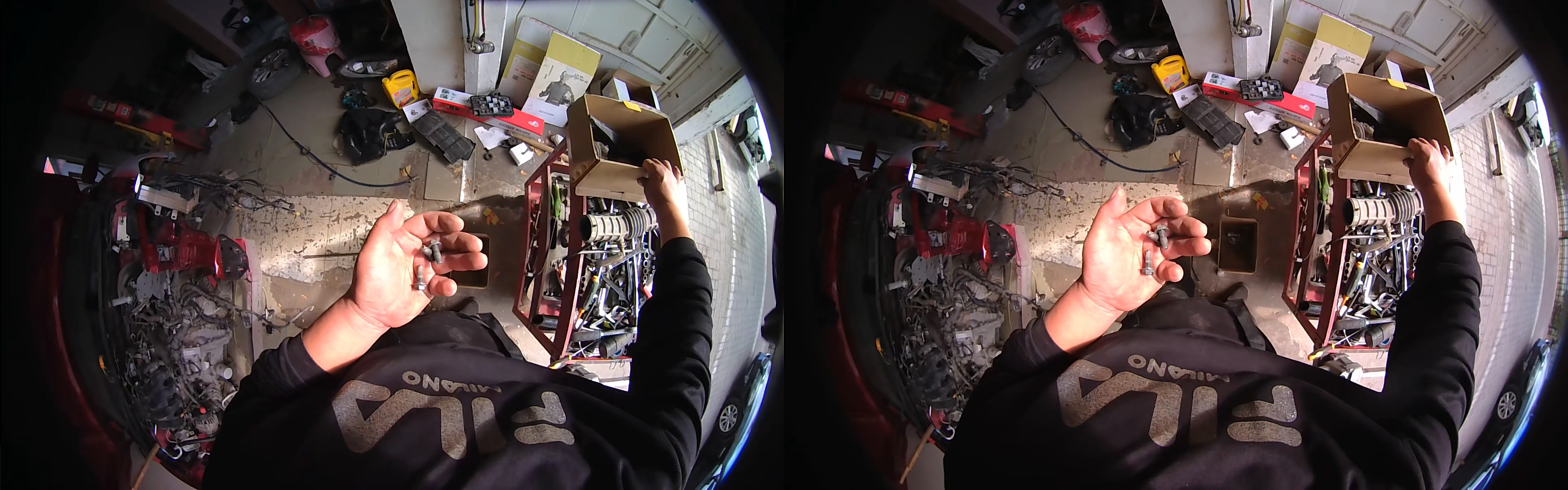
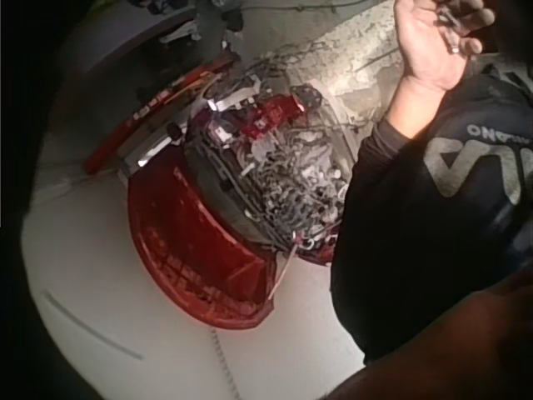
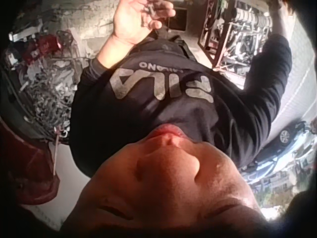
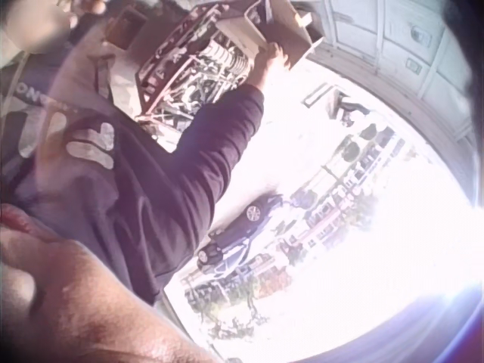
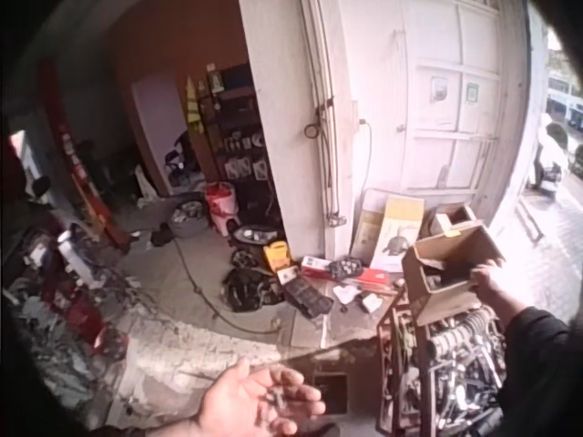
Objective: The person retrieves bolts from a cardboard box and installs a metal engine mount bracket onto the engine bay of a red car. They align the bracket and hand-tighten the bolts to secure it in place.
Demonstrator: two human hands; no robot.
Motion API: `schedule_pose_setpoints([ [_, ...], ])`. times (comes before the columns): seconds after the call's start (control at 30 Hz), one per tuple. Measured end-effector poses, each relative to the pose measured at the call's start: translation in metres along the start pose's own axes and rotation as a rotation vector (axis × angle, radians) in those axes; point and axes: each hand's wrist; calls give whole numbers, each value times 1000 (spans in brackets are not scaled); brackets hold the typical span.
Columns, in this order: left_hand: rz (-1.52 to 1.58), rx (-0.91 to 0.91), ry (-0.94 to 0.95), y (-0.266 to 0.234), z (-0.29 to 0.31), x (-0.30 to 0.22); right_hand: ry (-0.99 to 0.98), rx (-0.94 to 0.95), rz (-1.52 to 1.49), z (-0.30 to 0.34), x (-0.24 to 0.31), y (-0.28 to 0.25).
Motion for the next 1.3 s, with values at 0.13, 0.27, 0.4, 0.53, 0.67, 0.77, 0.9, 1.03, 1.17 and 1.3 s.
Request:
schedule_pose_setpoints([
  [0.13, -35, -12, 15, -9, -4, -8, 147, 71, 93, 0, -9, -3],
  [0.27, -81, -14, 10, -18, -10, -13, 116, 69, 112, 6, 1, 1],
  [0.4, -69, 30, -20, -27, -14, -14, 79, 18, 93, 17, 13, -15],
  [0.53, -34, 52, -41, -27, -15, -15, -5, -124, -29, 32, 61, -61],
  [0.67, -41, -1, -27, -19, -5, -10, -261, -197, -535, 67, 170, -123],
  [0.77, -56, -28, -14, -14, 11, -7, -419, -62, -982, 105, 257, -169],
  [0.9, -65, -151, 35, -19, 38, 1, -716, 80, -1181, 133, 353, -198],
  [1.03, 0, -199, 118, -37, 72, 4, -803, 116, -1186, 154, 412, -191],
  [1.17, 5, -134, 103, -63, 100, -2, -855, 210, -1212, 168, 434, -188],
  [1.3, 7, -210, 81, -89, 117, -14, -756, 182, -1231, 183, 476, -199],
])
Point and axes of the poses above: each hand's wrist, its own z-axis away from the middle knuckle, its own y-axis out of the palm, x = y × z, and after that the axes turned 2 degrees about y, right-handed
